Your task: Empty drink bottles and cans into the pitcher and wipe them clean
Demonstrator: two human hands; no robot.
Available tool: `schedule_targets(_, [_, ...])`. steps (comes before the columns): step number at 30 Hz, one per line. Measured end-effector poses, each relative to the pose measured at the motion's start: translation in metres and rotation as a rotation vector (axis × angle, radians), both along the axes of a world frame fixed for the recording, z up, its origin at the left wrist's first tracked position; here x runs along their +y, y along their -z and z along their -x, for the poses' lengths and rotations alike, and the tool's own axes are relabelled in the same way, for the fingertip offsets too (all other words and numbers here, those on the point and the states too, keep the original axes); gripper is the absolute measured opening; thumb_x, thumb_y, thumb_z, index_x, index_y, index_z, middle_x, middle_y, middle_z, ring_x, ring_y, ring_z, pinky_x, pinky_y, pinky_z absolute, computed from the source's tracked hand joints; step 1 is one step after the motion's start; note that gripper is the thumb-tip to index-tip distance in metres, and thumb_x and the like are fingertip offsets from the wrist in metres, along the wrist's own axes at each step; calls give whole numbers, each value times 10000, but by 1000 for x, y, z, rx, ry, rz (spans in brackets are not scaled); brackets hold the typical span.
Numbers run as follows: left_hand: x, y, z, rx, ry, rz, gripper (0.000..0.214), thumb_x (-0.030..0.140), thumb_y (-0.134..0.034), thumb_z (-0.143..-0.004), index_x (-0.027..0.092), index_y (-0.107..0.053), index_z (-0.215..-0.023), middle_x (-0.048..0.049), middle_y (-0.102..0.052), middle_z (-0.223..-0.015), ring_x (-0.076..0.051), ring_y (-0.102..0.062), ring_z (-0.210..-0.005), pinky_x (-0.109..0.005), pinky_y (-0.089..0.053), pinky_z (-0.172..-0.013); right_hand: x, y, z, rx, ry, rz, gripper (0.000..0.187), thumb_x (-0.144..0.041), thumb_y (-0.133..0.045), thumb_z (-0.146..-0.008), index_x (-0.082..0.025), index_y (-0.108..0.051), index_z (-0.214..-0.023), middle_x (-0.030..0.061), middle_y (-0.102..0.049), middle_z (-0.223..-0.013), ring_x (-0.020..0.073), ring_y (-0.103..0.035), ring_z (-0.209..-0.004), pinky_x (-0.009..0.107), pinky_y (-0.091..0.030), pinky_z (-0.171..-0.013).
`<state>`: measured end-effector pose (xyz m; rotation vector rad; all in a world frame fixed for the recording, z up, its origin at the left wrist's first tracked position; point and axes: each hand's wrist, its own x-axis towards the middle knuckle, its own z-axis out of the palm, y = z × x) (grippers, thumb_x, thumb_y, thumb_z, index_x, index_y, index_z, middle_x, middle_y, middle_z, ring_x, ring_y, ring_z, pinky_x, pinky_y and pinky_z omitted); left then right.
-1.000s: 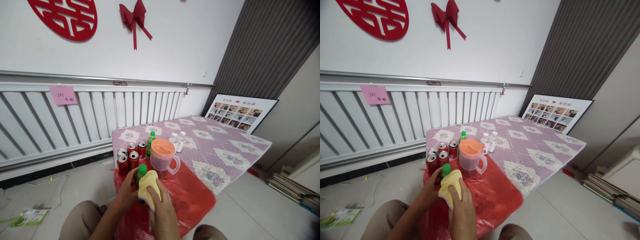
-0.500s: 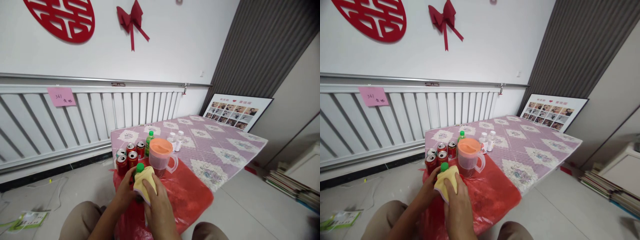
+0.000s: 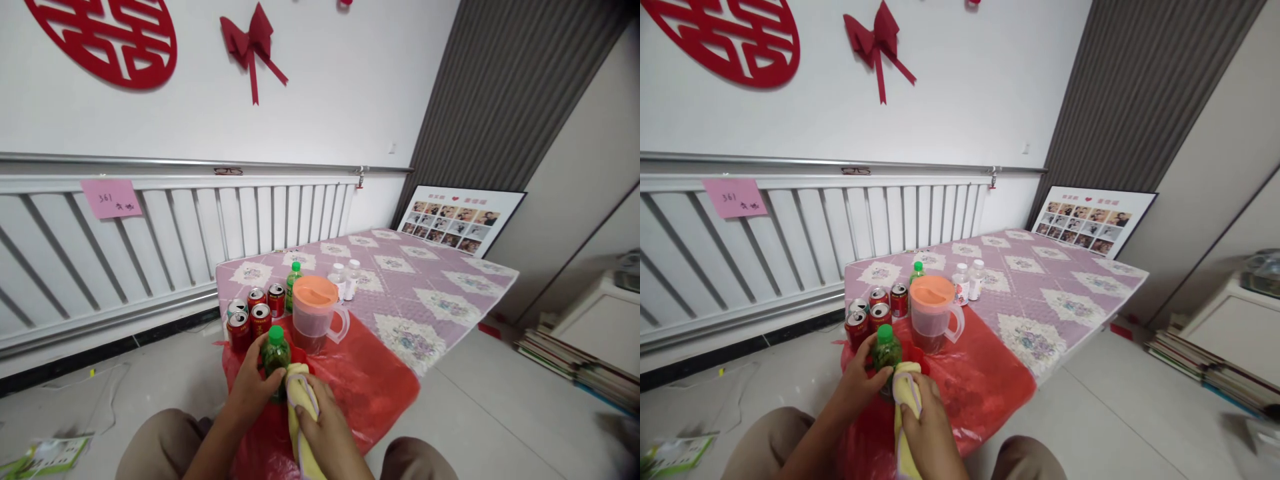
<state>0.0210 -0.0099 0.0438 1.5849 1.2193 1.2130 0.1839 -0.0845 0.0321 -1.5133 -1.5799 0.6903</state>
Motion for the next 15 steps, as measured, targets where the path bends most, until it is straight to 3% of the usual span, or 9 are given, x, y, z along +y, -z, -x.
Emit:
schedule_targets(4, [-2,-1,-5,24,-40,-20,631,251,-653,-715,179,-447,-1308,-115,-561,-1305,-254,-587,-1154,-421,-466,-1017,9,-20,3,105,103,-53,478,-247,-484,-832,-182,-503,-1306,135,-509,-1381,237,-486,-1290,398,-387,-1085])
schedule_targets(8, [4,3,-1,43,-29,-97,597,230,-665,-703,186,-489,-1271,-106,-561,-1274,-264,-549,-1187,-434,-442,-1037,19,-34,12,110,55,-136,526,-270,-460,-851,-163,-460,-1366,142,-415,-1467,217,-390,-1369,388,-315,-1136])
schedule_targets(11, [10,6,8,31,18,-63,610,224,-668,-700,186,-478,-1278,-110,-558,-1281,-266,-560,-1174,-438,-454,-1027,25,-27,14,110,44,-90,550,-259,-466,-846,-128,-446,-1380,169,-440,-1454,226,-406,-1362,402,-312,-1136])
schedule_targets(15, [17,6,21,-4,162,18,641,203,-664,-697,194,-460,-1305,-103,-571,-1313,-268,-566,-1198,-432,-433,-1061,26,-3,7,122,7,60,560,-218,-508,-821,-127,-472,-1373,159,-554,-1369,246,-501,-1293,426,-355,-1106])
